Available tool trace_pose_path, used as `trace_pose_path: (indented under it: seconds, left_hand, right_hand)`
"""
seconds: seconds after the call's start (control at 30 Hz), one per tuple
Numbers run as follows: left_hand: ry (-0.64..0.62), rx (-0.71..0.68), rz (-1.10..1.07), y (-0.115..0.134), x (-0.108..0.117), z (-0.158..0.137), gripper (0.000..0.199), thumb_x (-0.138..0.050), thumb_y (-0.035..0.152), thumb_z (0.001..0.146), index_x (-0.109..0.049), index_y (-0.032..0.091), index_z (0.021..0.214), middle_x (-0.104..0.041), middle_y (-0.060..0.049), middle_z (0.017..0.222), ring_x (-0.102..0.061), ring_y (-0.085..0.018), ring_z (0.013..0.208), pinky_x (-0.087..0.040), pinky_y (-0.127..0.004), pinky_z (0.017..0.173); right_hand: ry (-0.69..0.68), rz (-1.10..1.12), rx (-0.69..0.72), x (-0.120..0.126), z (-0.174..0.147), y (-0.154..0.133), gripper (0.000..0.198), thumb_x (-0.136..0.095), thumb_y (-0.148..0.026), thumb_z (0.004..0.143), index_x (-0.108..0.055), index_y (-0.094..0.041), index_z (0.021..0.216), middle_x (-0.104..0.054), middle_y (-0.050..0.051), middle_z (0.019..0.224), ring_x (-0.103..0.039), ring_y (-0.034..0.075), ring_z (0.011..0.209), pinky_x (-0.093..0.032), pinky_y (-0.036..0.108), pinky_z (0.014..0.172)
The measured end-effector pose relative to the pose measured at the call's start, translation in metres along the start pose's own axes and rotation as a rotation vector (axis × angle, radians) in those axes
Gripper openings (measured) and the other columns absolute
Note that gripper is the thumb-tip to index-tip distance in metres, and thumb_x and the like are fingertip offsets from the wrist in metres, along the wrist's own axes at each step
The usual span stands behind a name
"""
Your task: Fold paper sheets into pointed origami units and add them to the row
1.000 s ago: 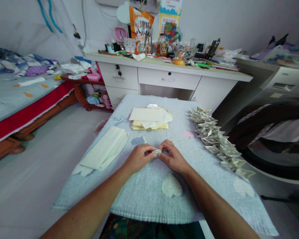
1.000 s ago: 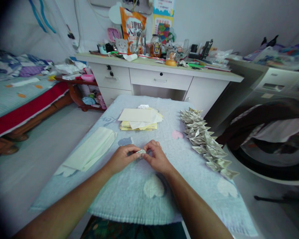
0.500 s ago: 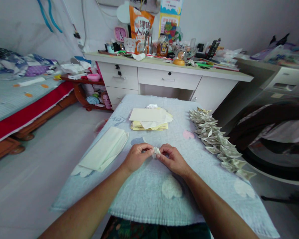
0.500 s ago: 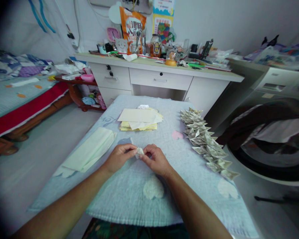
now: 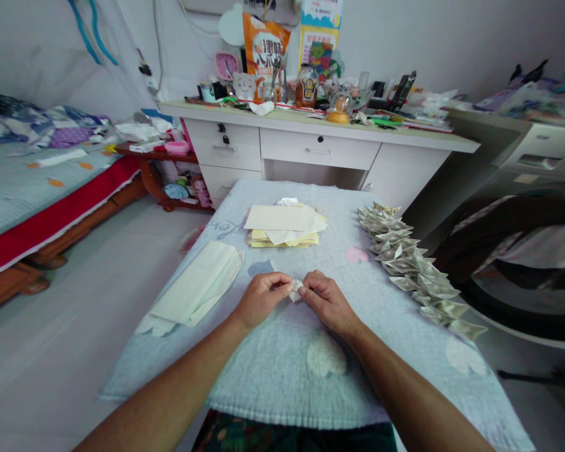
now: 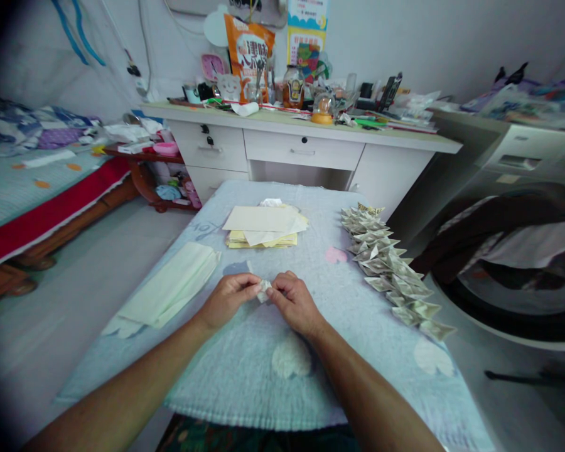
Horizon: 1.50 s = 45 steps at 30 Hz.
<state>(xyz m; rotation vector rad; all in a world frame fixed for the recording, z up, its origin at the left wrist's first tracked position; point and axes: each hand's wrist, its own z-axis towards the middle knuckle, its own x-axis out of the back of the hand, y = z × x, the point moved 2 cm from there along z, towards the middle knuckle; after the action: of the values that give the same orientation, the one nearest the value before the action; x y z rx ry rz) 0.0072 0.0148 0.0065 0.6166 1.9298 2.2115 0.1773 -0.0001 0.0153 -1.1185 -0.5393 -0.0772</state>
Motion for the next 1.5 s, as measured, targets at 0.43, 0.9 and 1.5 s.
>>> trace_pose_path:
  seconds: [0.43, 0.9, 1.5]
  left_hand:
    - [-0.021, -0.002, -0.013, -0.002, -0.002, 0.002, 0.019, -0.062, 0.031, 0.08, -0.064, 0.012, 0.076, -0.06, -0.001, 0.069, -0.052, -0.012, 0.066, -0.042, -0.024, 0.064]
    - [-0.042, 0.039, -0.17, -0.004, -0.003, 0.004, 0.02, -0.065, 0.032, 0.078, -0.062, 0.012, 0.08, -0.056, 0.002, 0.067, -0.049, -0.01, 0.062, -0.038, -0.022, 0.06]
    - [-0.055, 0.019, -0.153, -0.005, -0.002, 0.003, 0.018, -0.064, 0.03, 0.077, -0.058, 0.013, 0.078, -0.054, 0.002, 0.069, -0.049, -0.01, 0.064, -0.039, -0.022, 0.061]
  right_hand:
    - [-0.087, -0.08, 0.034, 0.0, -0.002, -0.004, 0.036, -0.048, -0.047, 0.092, -0.056, -0.02, 0.069, -0.054, 0.0, 0.066, -0.048, 0.016, 0.07, -0.038, 0.031, 0.072]
    - [-0.123, 0.035, -0.024, 0.004, 0.001, -0.005, 0.048, -0.046, -0.054, 0.091, -0.054, -0.019, 0.06, -0.049, -0.001, 0.061, -0.047, 0.015, 0.067, -0.036, 0.03, 0.071]
    - [-0.012, -0.054, -0.006, -0.003, 0.001, 0.001, 0.032, -0.058, -0.045, 0.087, -0.055, -0.019, 0.069, -0.05, -0.001, 0.068, -0.048, 0.014, 0.07, -0.037, 0.028, 0.069]
